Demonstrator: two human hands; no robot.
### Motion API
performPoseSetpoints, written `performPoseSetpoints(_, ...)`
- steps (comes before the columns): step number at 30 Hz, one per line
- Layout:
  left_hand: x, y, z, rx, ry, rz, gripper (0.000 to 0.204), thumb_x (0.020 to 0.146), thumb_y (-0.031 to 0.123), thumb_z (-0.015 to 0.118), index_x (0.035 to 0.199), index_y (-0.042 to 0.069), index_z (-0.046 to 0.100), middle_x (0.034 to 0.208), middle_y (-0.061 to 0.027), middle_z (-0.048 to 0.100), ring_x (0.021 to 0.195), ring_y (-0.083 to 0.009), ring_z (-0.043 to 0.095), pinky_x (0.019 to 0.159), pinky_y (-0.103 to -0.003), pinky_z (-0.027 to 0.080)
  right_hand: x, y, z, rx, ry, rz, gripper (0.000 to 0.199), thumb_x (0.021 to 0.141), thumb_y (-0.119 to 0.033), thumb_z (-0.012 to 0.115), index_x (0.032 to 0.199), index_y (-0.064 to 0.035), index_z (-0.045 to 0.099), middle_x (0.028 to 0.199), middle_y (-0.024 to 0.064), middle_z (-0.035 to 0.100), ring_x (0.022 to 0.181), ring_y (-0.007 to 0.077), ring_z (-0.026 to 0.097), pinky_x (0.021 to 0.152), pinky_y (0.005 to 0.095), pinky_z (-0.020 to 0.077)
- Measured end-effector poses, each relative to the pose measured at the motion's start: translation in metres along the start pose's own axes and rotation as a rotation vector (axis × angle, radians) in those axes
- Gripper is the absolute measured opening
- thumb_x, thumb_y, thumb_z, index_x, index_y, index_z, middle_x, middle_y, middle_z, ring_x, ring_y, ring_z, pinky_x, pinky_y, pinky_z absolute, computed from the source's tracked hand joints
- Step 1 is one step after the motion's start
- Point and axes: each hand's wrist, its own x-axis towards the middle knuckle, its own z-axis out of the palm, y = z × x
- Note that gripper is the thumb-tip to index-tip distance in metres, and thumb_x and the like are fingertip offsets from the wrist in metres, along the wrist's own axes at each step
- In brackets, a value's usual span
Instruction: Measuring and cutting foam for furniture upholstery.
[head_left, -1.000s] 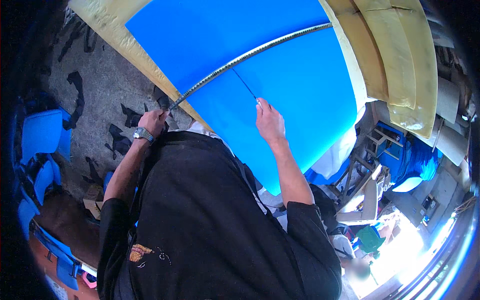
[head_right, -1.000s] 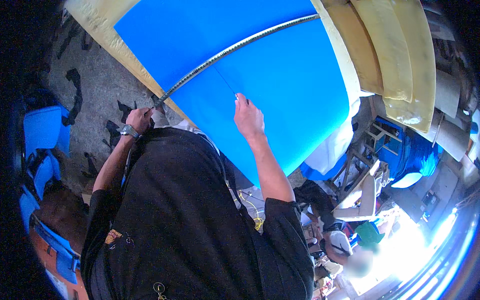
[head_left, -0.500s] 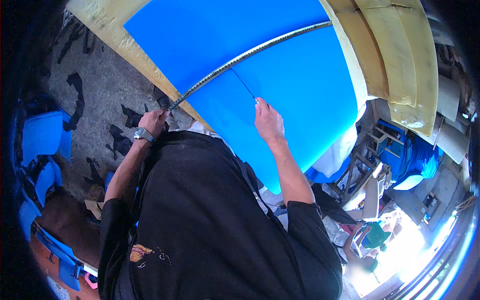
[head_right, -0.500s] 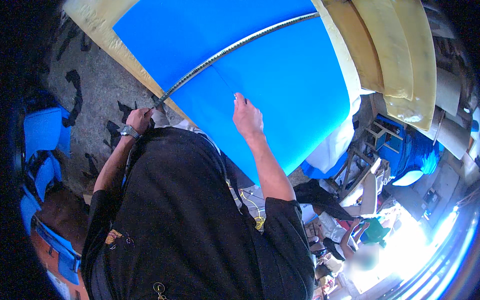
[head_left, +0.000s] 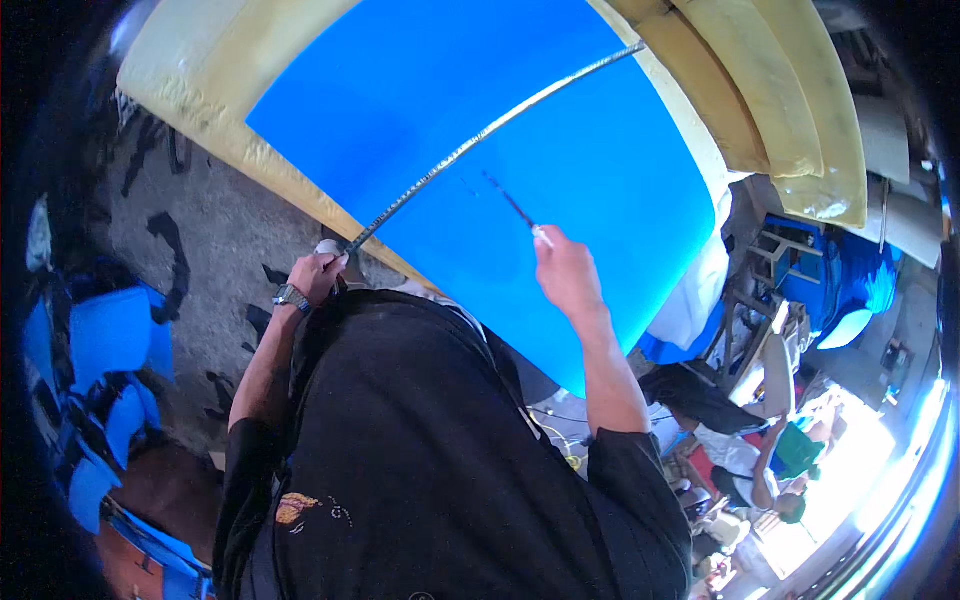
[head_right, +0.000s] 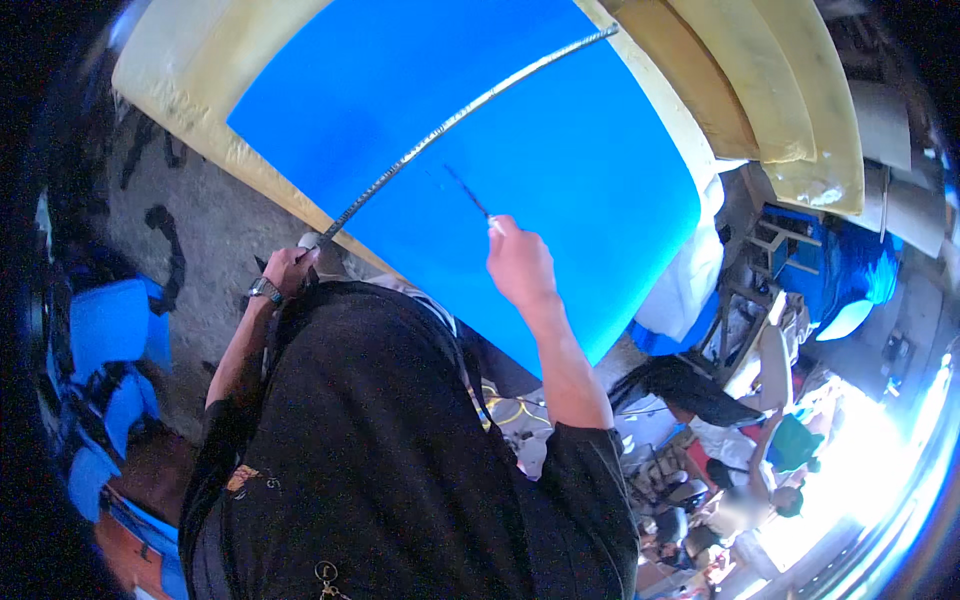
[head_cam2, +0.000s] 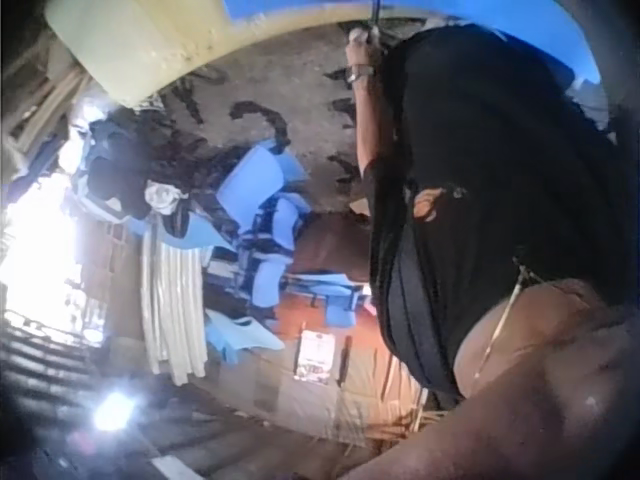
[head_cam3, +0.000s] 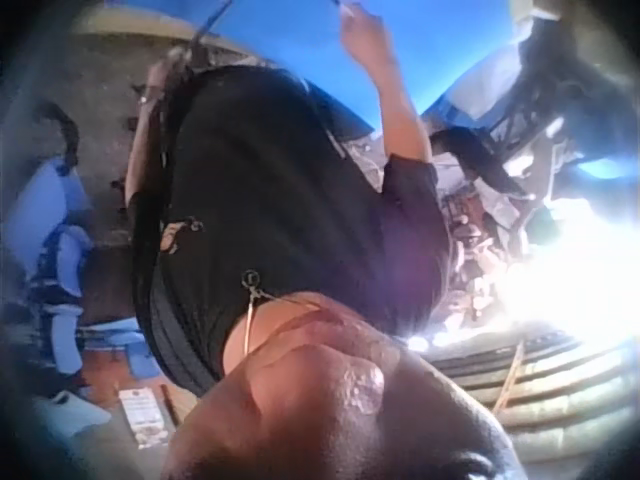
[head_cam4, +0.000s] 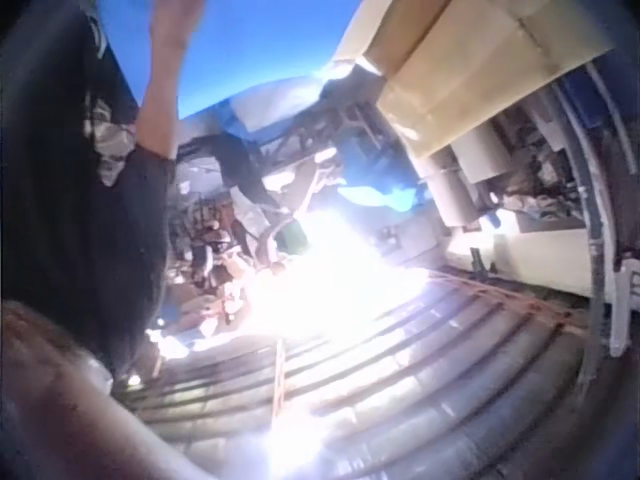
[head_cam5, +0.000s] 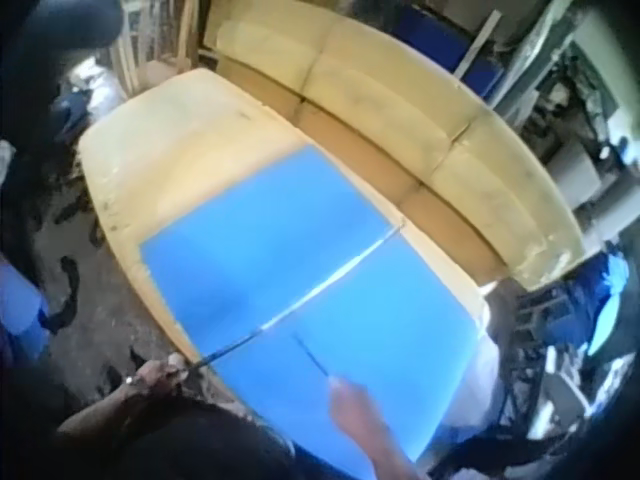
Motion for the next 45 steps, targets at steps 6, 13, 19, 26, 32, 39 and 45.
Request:
performPoseSetpoints(6, 0.038, -0.011, -0.096, 0.09, -0.139, 0.021, 0.03, 0.079, 0.029, 0.054, 0.074, 0.0, 0.058, 0.06, -0.0192, 0.052, 0.054, -0.0271, 0.054, 0.049, -0.035, 0.039, -0.003, 0.027, 0.002, 0.565, 0.453, 0.236, 0.019, 0.083, -0.017, 0.048, 0.097, -0.0044, 0.054, 0.061, 0.0107, 0.054, 0.054, 0.0182, 0.055, 0.048, 0.0314, 0.0412)
performPoseSetpoints(13, 0.159, -0.038, -0.217, 0.261, -0.243, 0.176, 0.028, 0.081, 0.031, 0.051, 0.077, 0.004, 0.059, 0.052, -0.01, 0.048, 0.046, -0.0172, 0.044, 0.046, -0.031, 0.036, 0.018, -0.011, 0.071, 0.811, 0.708, 0.433, 0.018, 0.085, -0.017, 0.046, 0.094, -0.0036, 0.054, 0.056, 0.0037, 0.048, 0.051, 0.0097, 0.047, 0.046, 0.0251, 0.0361)
performPoseSetpoints(19, 0.291, -0.039, -0.32, 0.523, -0.495, 0.411, 0.026, 0.078, 0.032, 0.054, 0.076, 0.007, 0.063, 0.055, -0.0071, 0.055, 0.05, -0.0145, 0.049, 0.051, -0.028, 0.04, 0.039, -0.124, 0.135, 1.266, 0.935, 0.717, 0.016, 0.085, -0.017, 0.047, 0.088, -0.0019, 0.053, 0.058, -0.0024, 0.042, 0.051, 0.0043, 0.039, 0.044, 0.0212, 0.0316)
performPoseSetpoints(26, 0.403, 0.018, -0.337, 0.71, -0.713, 0.475, 0.027, 0.077, 0.031, 0.053, 0.076, 0.006, 0.063, 0.058, -0.0053, 0.055, 0.052, -0.0132, 0.049, 0.051, -0.029, 0.04, 0.061, -0.191, 0.178, 1.404, 1.144, 0.86, 0.018, 0.084, -0.021, 0.051, 0.081, -0.0035, 0.048, 0.058, -0.0037, 0.038, 0.051, 0.0049, 0.035, 0.045, 0.022, 0.0291)
performPoseSetpoints(32, 0.423, 0.052, -0.282, 0.699, -0.853, 0.477, 0.032, 0.078, 0.033, 0.052, 0.076, 0.004, 0.063, 0.058, -0.0053, 0.055, 0.054, -0.012, 0.049, 0.052, -0.028, 0.04, 0.077, -0.164, 0.165, 1.128, 1.164, 0.944, 0.019, 0.082, -0.019, 0.054, 0.075, -0.0097, 0.038, 0.057, -0.0044, 0.038, 0.049, 0.0043, 0.042, 0.038, 0.0202, 0.0304)
performPoseSetpoints(39, 0.42, 0.056, -0.263, 0.802, -0.903, 0.54, 0.036, 0.079, 0.036, 0.052, 0.074, 0.003, 0.062, 0.062, -0.0072, 0.058, 0.056, -0.0144, 0.051, 0.056, -0.03, 0.042, 0.123, -0.107, 0.121, 1.39, 1.157, 1.001, 0.022, 0.079, -0.02, 0.058, 0.076, -0.0087, 0.039, 0.069, 0.0025, 0.052, 0.06, 0.0126, 0.057, 0.038, 0.0237, 0.0385)
performPoseSetpoints(45, 0.42, 0.058, -0.261, 0.834, -0.894, 0.494, 0.037, 0.079, 0.037, 0.052, 0.072, 0.003, 0.061, 0.06, -0.0092, 0.058, 0.055, -0.0157, 0.052, 0.055, -0.031, 0.042, 0.14, -0.087, 0.119, 1.526, 1.244, 1.147, 0.023, 0.074, -0.016, 0.064, 0.081, -0.0074, 0.044, 0.074, 0.0033, 0.057, 0.054, 0.0115, 0.056, 0.036, 0.0237, 0.0397)
